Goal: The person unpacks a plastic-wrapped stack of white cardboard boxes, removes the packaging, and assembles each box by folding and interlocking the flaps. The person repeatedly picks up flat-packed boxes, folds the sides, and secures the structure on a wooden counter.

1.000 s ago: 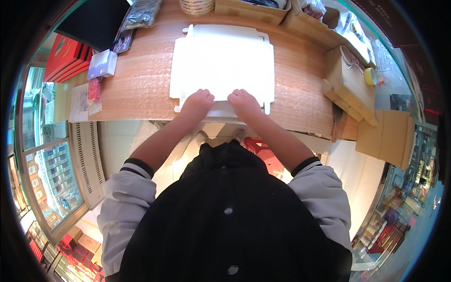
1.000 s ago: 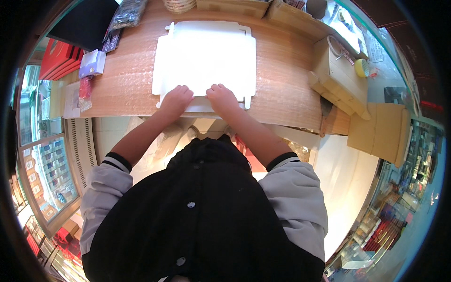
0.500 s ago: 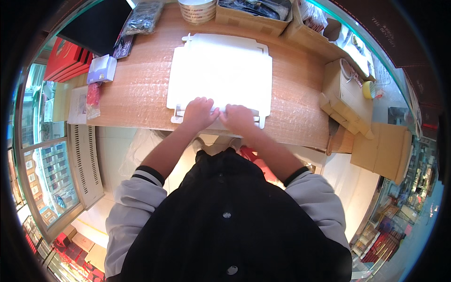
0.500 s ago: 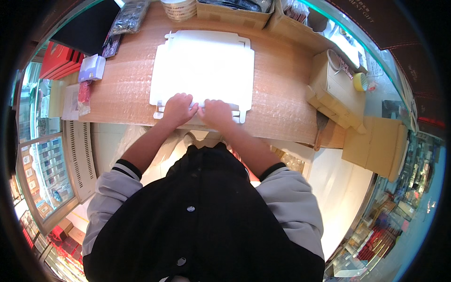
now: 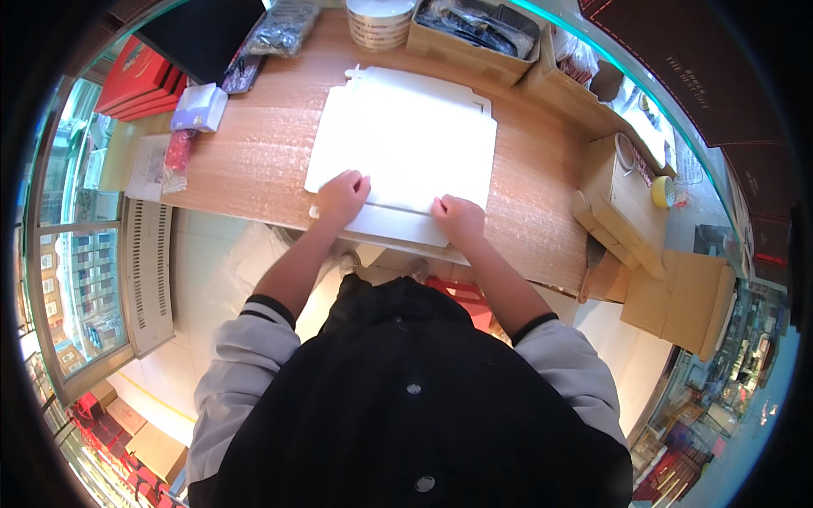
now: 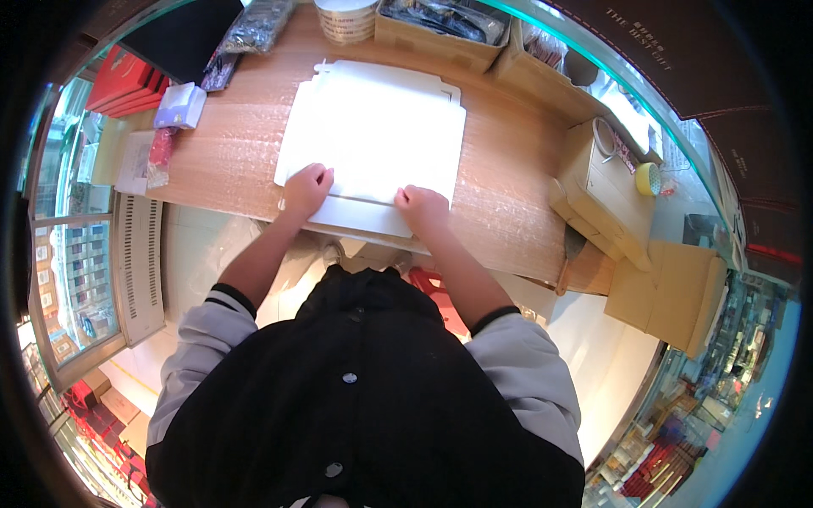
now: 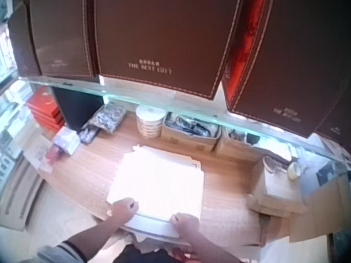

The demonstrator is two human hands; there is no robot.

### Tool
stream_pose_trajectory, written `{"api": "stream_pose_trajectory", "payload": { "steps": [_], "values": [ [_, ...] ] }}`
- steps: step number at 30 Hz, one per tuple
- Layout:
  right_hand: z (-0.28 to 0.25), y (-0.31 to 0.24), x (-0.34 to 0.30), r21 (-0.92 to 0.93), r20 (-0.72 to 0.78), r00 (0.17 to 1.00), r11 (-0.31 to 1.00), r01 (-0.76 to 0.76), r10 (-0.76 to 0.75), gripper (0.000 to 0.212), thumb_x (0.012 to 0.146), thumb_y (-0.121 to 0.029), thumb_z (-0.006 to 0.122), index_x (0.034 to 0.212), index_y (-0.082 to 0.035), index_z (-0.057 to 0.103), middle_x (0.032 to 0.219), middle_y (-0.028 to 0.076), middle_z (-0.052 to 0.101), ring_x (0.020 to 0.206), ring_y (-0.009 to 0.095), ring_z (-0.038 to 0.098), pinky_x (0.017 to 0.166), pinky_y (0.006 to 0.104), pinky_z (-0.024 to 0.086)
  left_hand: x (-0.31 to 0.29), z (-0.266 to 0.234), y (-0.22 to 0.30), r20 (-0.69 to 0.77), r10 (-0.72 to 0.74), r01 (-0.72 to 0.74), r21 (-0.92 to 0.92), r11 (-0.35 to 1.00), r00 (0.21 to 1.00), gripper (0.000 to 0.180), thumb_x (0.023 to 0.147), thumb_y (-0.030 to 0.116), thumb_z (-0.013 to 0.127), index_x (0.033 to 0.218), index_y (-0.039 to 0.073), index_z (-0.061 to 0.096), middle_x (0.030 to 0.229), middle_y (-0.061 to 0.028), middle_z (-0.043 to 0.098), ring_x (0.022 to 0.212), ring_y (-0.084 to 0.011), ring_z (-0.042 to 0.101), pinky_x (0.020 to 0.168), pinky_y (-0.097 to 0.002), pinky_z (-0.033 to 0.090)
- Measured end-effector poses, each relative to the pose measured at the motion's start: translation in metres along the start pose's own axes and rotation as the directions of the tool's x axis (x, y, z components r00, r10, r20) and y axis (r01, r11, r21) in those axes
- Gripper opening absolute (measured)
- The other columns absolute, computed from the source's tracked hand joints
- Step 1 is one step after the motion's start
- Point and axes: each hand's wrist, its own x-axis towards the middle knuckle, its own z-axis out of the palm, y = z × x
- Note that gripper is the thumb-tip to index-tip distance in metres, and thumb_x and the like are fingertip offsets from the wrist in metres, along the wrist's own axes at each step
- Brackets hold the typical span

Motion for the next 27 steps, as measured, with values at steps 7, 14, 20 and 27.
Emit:
{"api": "stream_pose_trajectory", "payload": {
  "steps": [7,14,20,27],
  "values": [
    [-0.014,0.063,-0.007,0.449,-0.174,0.854,0.812,-0.374,0.49,0.027,0.089,-0.028,0.057,0.097,-0.003,0.065,0.08,0.012,0.064,0.072,0.022,0.061,0.07,0.031,0.048,-0.011,-0.01,0.038,0.062,0.52,-0.523,0.147,0.839,0.852,0.039,0.078,0.028,0.069,0.11,0.011,0.058,0.112,-0.0052,0.059,0.115,-0.0226,0.05,0.105,-0.0488,0.027],
    [-0.081,0.032,-0.024,0.91,0.353,0.759,-0.011,-0.415,0.547,0.038,0.095,-0.024,0.049,0.12,0.005,0.052,0.111,0.013,0.061,0.098,0.021,0.06,0.087,0.0337,0.048,0.013,-0.088,0.041,0.064,0.831,-0.833,0.016,0.552,0.552,0.039,0.075,0.015,0.07,0.112,0.012,0.059,0.125,-0.0061,0.056,0.124,-0.0254,0.046,0.105,-0.0512,0.028],
    [-0.046,-0.029,-0.06,0.866,0.453,0.82,-0.392,-0.311,0.349,0.036,0.095,-0.022,0.047,0.12,0.005,0.048,0.113,0.016,0.058,0.101,0.028,0.06,0.09,0.0433,0.051,-0.02,-0.087,0.036,0.294,0.673,-0.675,-0.111,0.729,0.679,0.042,0.08,0.009,0.062,0.121,0.004,0.053,0.13,-0.0148,0.049,0.121,-0.0308,0.045,0.105,-0.048,0.033],
    [-0.002,-0.084,-0.077,0.585,0.796,0.569,-0.02,-0.811,0.205,0.03,0.095,-0.026,0.051,0.106,0.001,0.059,0.111,0.014,0.061,0.095,0.021,0.063,0.078,0.0328,0.053,-0.053,-0.034,0.01,0.164,0.656,-0.666,0.007,0.746,0.736,0.026,0.078,0.008,0.055,0.103,0.002,0.058,0.102,-0.0122,0.054,0.098,-0.0293,0.053,0.083,-0.0384,0.045]
  ]
}}
